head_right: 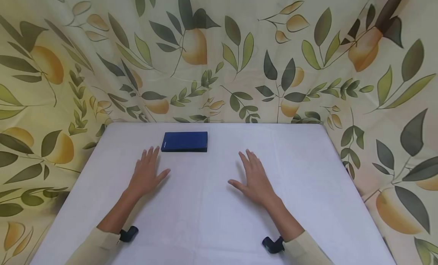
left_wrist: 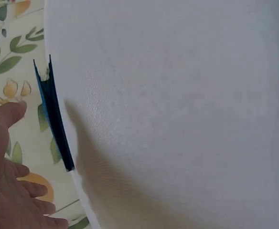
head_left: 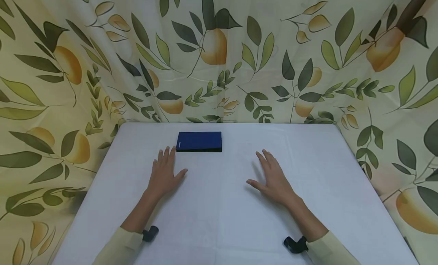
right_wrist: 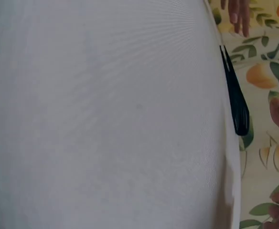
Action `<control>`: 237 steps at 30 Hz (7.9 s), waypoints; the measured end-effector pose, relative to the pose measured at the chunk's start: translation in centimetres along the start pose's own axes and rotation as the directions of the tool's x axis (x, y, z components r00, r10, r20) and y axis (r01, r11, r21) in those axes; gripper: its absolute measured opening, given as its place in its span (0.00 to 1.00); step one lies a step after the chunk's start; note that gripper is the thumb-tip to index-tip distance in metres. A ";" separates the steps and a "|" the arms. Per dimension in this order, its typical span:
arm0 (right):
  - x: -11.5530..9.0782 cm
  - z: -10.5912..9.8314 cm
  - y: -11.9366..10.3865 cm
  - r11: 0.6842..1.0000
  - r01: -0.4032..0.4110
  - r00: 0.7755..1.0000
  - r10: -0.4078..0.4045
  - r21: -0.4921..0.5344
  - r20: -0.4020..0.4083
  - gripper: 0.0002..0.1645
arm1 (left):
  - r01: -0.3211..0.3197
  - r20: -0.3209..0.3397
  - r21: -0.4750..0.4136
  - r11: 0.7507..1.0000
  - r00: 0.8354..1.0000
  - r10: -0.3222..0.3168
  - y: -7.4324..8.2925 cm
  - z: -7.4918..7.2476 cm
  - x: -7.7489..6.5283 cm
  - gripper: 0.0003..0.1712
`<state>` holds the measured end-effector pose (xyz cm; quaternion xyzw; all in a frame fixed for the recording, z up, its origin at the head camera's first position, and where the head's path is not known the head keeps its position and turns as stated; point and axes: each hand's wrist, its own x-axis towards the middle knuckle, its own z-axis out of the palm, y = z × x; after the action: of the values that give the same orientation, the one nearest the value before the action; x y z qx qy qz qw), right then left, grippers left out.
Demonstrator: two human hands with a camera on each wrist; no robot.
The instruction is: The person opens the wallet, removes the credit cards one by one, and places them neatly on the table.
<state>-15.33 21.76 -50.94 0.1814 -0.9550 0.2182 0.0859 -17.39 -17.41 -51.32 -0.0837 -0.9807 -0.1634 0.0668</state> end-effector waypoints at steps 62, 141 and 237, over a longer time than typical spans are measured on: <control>11.9 4.7 -2.3 0.987 0.042 0.991 -0.061 0.156 0.122 0.52 | 0.172 0.115 -0.256 0.951 0.983 -0.146 -1.5 2.6 7.7 0.54; 15.3 7.5 -1.4 0.986 -0.001 0.989 -0.024 0.166 0.149 0.46 | 0.189 0.077 -0.303 0.934 0.982 -0.173 -1.6 -0.2 10.1 0.36; 13.7 6.5 -2.2 0.991 0.048 0.970 -0.075 0.122 0.232 0.36 | -0.018 0.356 -0.239 0.971 0.928 0.105 -4.0 1.0 9.7 0.63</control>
<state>-27.67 12.71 -52.56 0.2402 -0.9381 0.2473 -0.0324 -27.70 -19.39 -51.98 -0.1508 -0.9470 -0.2558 -0.1223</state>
